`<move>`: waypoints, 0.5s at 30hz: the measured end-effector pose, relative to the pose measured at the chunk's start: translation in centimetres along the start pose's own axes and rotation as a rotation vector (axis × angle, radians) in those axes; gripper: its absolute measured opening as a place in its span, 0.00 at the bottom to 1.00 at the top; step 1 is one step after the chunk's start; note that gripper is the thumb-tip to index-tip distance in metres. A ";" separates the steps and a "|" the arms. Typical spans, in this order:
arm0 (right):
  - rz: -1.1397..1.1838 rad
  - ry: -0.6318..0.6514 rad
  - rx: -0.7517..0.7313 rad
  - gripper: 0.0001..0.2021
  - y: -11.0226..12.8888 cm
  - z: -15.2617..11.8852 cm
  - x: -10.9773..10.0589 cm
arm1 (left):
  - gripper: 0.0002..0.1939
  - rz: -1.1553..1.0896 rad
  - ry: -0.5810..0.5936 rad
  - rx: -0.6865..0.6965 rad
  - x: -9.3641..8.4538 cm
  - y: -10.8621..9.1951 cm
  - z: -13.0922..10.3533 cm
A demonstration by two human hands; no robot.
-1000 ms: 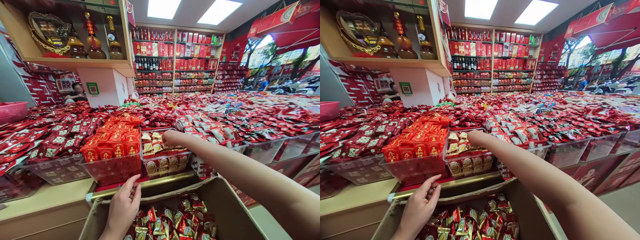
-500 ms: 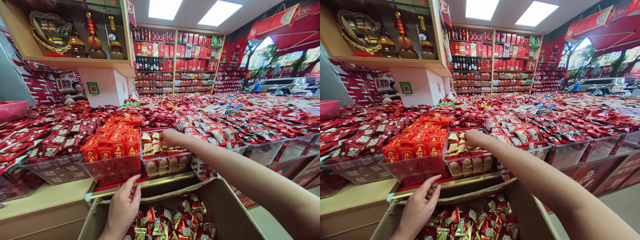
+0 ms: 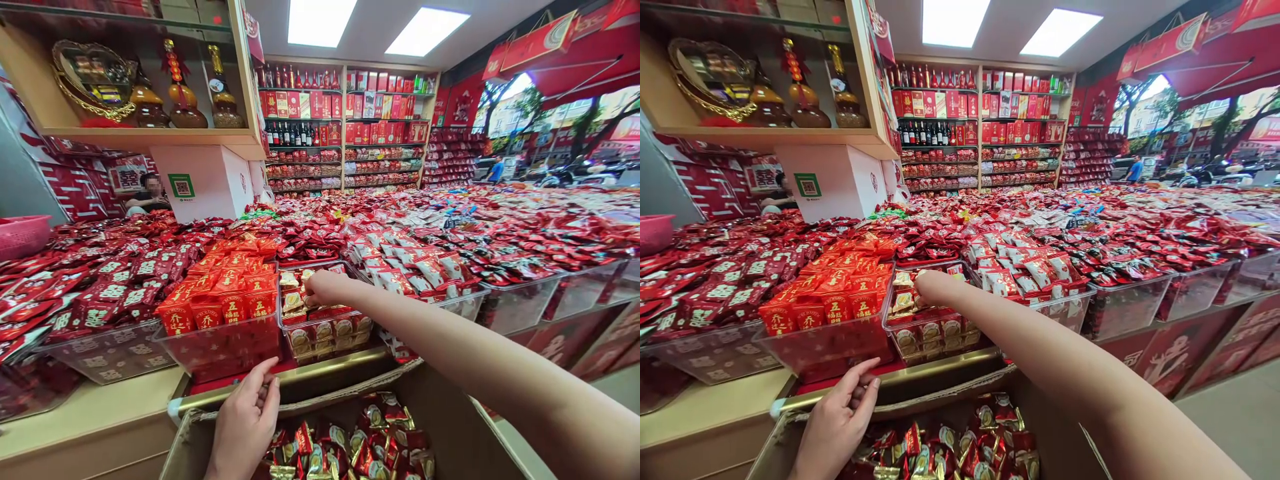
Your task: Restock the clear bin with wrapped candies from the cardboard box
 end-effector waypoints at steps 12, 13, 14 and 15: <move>-0.027 -0.019 0.032 0.12 0.4 -0.2 -0.6 | 0.14 0.045 -0.015 0.052 -0.1 -0.3 0.1; -0.026 -0.040 0.031 0.12 0.4 -0.3 -0.8 | 0.14 0.049 -0.016 0.056 -0.2 -0.3 0.1; -0.028 -0.066 0.031 0.11 0.6 -0.7 -1.2 | 0.14 0.053 -0.018 0.060 -0.2 -0.4 0.0; -0.026 -0.107 0.033 0.11 0.9 -1.4 -1.7 | 0.14 0.056 -0.019 0.063 -0.3 -0.5 0.0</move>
Point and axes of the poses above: each hand's wrist, its own z-axis towards the middle knuckle, its own x-axis out of the palm, y = z × x, the point moved 5 cm from there along z, towards the middle knuckle, and after that the axes turned 6 degrees about x, right-handed, at the moved point
